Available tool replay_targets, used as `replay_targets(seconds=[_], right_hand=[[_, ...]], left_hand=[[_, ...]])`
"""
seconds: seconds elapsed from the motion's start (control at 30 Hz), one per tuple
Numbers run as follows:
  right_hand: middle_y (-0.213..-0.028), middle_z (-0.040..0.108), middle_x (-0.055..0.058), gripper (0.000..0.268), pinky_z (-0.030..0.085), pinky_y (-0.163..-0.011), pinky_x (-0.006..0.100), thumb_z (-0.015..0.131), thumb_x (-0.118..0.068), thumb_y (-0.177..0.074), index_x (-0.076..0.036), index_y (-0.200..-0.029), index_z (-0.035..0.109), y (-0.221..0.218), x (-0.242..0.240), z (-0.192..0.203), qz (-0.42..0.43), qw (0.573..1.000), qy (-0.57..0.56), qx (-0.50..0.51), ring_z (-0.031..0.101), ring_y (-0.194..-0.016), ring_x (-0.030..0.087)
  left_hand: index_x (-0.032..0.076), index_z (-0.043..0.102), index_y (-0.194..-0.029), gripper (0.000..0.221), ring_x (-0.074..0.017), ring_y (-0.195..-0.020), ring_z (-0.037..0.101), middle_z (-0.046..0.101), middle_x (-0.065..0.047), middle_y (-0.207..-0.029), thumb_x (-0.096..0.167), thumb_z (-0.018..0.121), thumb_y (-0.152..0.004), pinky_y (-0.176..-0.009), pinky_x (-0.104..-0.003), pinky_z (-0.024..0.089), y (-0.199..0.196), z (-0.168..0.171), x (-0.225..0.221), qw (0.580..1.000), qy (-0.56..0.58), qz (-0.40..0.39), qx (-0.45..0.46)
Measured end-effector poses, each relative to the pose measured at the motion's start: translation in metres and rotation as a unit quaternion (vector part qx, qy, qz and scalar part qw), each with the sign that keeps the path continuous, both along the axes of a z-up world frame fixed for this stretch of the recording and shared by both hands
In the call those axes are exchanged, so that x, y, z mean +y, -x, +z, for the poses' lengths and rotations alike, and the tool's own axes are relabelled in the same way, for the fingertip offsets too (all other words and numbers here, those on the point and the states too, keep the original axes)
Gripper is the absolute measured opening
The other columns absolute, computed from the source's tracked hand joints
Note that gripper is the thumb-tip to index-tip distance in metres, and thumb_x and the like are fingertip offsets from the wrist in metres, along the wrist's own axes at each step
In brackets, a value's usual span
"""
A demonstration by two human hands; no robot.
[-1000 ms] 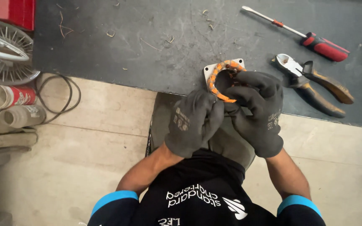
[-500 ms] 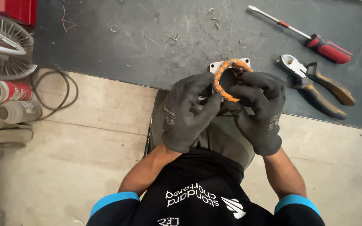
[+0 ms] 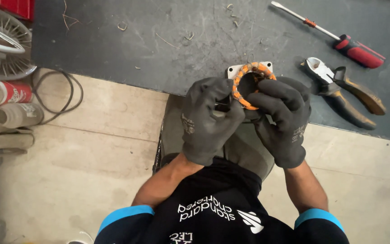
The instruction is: Repairing or disassembling a small electric motor stator using pliers and a screwdriver
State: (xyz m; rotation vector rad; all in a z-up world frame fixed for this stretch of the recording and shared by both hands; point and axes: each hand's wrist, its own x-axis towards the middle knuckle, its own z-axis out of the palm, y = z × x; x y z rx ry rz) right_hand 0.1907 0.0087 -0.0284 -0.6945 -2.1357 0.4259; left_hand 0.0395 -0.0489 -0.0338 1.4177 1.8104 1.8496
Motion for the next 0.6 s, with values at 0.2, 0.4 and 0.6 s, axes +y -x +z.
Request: replay_targets(seconds=[0.2, 0.4, 0.6], right_hand=[[-0.12, 0.066, 0.011, 0.021, 0.054, -0.094, 0.047, 0.079, -0.031, -0.097, -0.016, -0.112, 0.078, -0.004, 0.002, -0.009, -0.006, 1.0, -0.005, 0.001, 0.059, -0.109, 0.037], [-0.125, 0.065, 0.01, 0.023, 0.054, -0.098, 0.048, 0.069, -0.033, -0.101, -0.014, -0.113, 0.075, 0.001, -0.001, 0.005, 0.008, 1.0, 0.013, 0.011, 0.059, -0.115, 0.036], [-0.137, 0.06, 0.019, 0.027, 0.048, -0.11, 0.055, 0.078, -0.015, -0.093, -0.008, -0.118, 0.071, -0.009, 0.017, -0.002, 0.066, 0.986, 0.148, 0.039, 0.059, -0.129, 0.045]], left_hand=[[0.01, 0.063, -0.089, 0.011, -0.0346, -0.07, 0.066, 0.058, -0.007, -0.084, 0.006, 0.07, -0.082, -0.063, -0.041, 0.059, -0.011, 0.028, -0.002, 0.999, 0.02, 0.044, 0.0], [0.007, 0.051, -0.073, 0.021, -0.041, -0.062, 0.057, 0.048, -0.011, -0.068, 0.0, 0.057, -0.092, -0.06, -0.031, 0.055, -0.001, 0.011, 0.001, 0.999, -0.007, 0.036, -0.001], [0.007, 0.065, -0.115, 0.031, -0.0315, -0.111, 0.068, 0.062, -0.011, -0.12, 0.024, 0.072, -0.09, -0.098, -0.042, 0.058, 0.005, -0.01, -0.001, 0.998, -0.051, -0.004, 0.034]])
